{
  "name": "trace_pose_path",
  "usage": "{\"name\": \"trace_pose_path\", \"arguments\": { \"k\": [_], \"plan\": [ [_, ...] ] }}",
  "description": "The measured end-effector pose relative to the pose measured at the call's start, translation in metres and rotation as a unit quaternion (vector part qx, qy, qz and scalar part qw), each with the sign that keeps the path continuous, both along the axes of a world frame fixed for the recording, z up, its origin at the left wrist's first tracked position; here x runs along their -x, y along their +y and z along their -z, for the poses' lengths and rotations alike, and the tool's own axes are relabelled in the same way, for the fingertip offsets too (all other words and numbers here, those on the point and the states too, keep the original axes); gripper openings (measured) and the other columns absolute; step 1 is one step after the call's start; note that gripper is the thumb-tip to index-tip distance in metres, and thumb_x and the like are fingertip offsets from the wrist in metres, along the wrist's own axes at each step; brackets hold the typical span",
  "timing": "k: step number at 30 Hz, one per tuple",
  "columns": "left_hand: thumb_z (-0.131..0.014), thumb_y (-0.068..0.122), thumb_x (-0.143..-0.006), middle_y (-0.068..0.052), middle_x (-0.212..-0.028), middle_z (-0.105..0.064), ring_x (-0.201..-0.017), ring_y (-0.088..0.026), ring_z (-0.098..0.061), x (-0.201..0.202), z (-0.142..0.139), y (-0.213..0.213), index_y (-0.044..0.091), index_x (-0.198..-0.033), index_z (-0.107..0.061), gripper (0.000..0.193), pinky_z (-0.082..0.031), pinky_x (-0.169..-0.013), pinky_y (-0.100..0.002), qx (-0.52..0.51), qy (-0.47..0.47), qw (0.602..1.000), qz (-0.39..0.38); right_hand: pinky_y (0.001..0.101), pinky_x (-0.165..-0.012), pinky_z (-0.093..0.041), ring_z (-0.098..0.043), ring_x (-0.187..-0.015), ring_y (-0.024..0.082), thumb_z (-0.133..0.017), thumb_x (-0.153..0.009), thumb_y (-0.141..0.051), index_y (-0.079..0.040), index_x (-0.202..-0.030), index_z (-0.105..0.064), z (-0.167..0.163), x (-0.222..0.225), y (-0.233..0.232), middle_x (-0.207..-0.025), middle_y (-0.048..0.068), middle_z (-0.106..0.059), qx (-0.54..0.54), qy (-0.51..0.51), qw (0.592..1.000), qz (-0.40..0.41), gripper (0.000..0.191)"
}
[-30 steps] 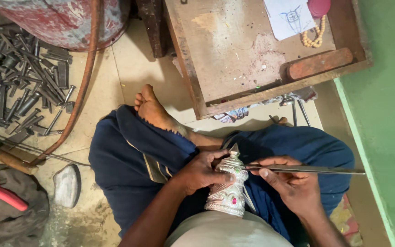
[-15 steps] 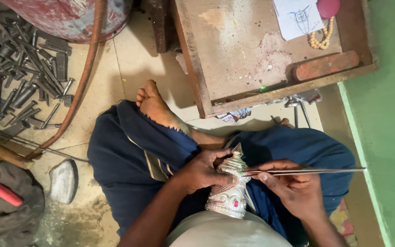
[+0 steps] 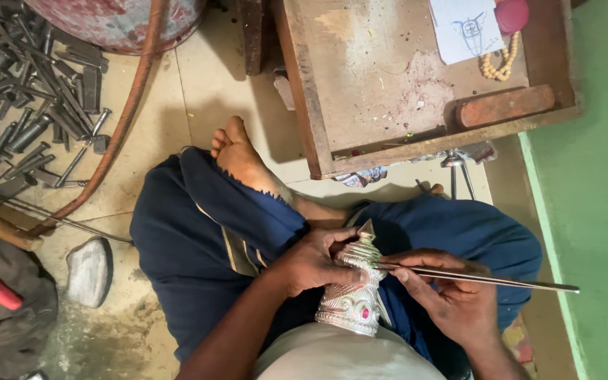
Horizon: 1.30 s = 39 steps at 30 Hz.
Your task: The person sits on the floor and works on a small, silver-colored, cone-shaped decorative object. They use a thin metal tool to press and shape details on the object's surface, rotating it frequently to access different areas.
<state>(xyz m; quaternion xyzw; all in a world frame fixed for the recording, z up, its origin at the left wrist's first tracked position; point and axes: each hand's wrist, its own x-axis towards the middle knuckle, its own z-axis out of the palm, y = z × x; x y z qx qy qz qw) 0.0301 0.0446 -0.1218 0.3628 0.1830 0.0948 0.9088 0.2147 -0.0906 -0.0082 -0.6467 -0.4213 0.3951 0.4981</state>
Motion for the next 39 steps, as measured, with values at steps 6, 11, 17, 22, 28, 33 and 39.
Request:
{"name": "trace_pose_path", "arguments": {
  "k": [6, 11, 17, 22, 28, 33, 39],
  "plan": [
    [-0.088, 0.011, -0.073, -0.009, -0.118, -0.072, -0.1, -0.013, -0.068, 0.001, 0.0, 0.001, -0.006, -0.149, -0.049, 0.087, -0.057, -0.092, -0.03, -0.017, 0.014, 1.0, 0.002, 0.0245, -0.079, -0.062, -0.074, -0.089, 0.014, -0.07, -0.089, 0.009, 0.012, -0.109, -0.072, -0.006, 0.001, 0.003, -0.101, 0.017, -0.08, 0.027, -0.028, 0.999, -0.006, 0.021],
    [-0.088, 0.011, -0.072, -0.009, -0.114, -0.073, -0.097, -0.013, -0.069, -0.001, -0.004, 0.001, -0.005, -0.146, -0.049, 0.086, -0.058, -0.09, -0.031, 0.006, 0.024, 1.0, 0.006, 0.0238, -0.077, -0.061, -0.075, -0.085, 0.012, -0.073, -0.086, 0.007, 0.009, -0.106, -0.074, -0.009, 0.002, 0.004, -0.097, 0.014, -0.081, 0.036, -0.085, 0.996, -0.009, 0.02],
    [-0.088, 0.01, -0.074, -0.01, -0.112, -0.073, -0.096, -0.013, -0.069, -0.001, -0.005, 0.0, -0.01, -0.144, -0.053, 0.081, -0.058, -0.088, -0.029, -0.008, 0.022, 1.0, -0.002, 0.0234, -0.072, -0.061, -0.074, -0.081, 0.011, -0.075, -0.084, 0.005, 0.005, -0.103, -0.075, -0.017, 0.009, 0.009, -0.094, 0.011, -0.081, 0.019, -0.178, 0.983, -0.028, 0.02],
    [-0.087, 0.011, -0.073, -0.011, -0.113, -0.074, -0.096, -0.014, -0.07, -0.003, -0.006, 0.001, -0.011, -0.144, -0.05, 0.082, -0.06, -0.087, -0.029, 0.012, 0.018, 1.0, -0.009, 0.0282, -0.082, -0.064, -0.077, -0.095, 0.02, -0.075, -0.089, 0.001, 0.002, -0.105, -0.068, -0.007, 0.024, 0.012, -0.105, 0.013, -0.076, -0.188, -0.322, 0.925, -0.073, 0.018],
    [-0.088, 0.015, -0.072, -0.011, -0.11, -0.074, -0.093, -0.015, -0.07, -0.006, -0.02, 0.001, -0.006, -0.148, -0.051, 0.087, -0.06, -0.083, -0.029, -0.031, 0.05, 0.998, -0.021, 0.0378, -0.074, -0.063, -0.078, -0.086, 0.025, -0.077, -0.093, -0.014, -0.005, -0.103, -0.078, 0.005, 0.01, -0.004, -0.1, 0.013, -0.081, 0.039, -0.323, 0.942, 0.078, 0.014],
    [-0.091, 0.034, -0.077, -0.017, -0.114, -0.074, -0.097, -0.024, -0.074, 0.001, -0.048, -0.005, 0.003, -0.151, -0.046, 0.092, -0.058, -0.085, -0.034, -0.32, 0.186, 0.926, -0.076, 0.0416, -0.088, -0.064, -0.072, -0.111, 0.031, -0.058, -0.103, -0.001, 0.007, -0.106, -0.067, 0.013, -0.025, -0.003, -0.129, 0.018, -0.066, -0.078, -0.048, 0.986, 0.139, 0.012],
    [-0.086, 0.049, -0.067, -0.021, -0.108, -0.074, -0.098, -0.034, -0.074, 0.01, -0.103, -0.028, 0.013, -0.159, -0.041, 0.108, -0.06, -0.087, -0.04, -0.458, 0.293, 0.839, -0.003, 0.0411, -0.086, -0.066, -0.074, -0.106, 0.033, -0.059, -0.098, 0.003, 0.01, -0.101, -0.07, 0.044, -0.02, -0.017, -0.118, 0.022, -0.071, -0.02, 0.14, 0.988, 0.069, 0.013]
  ]
}}
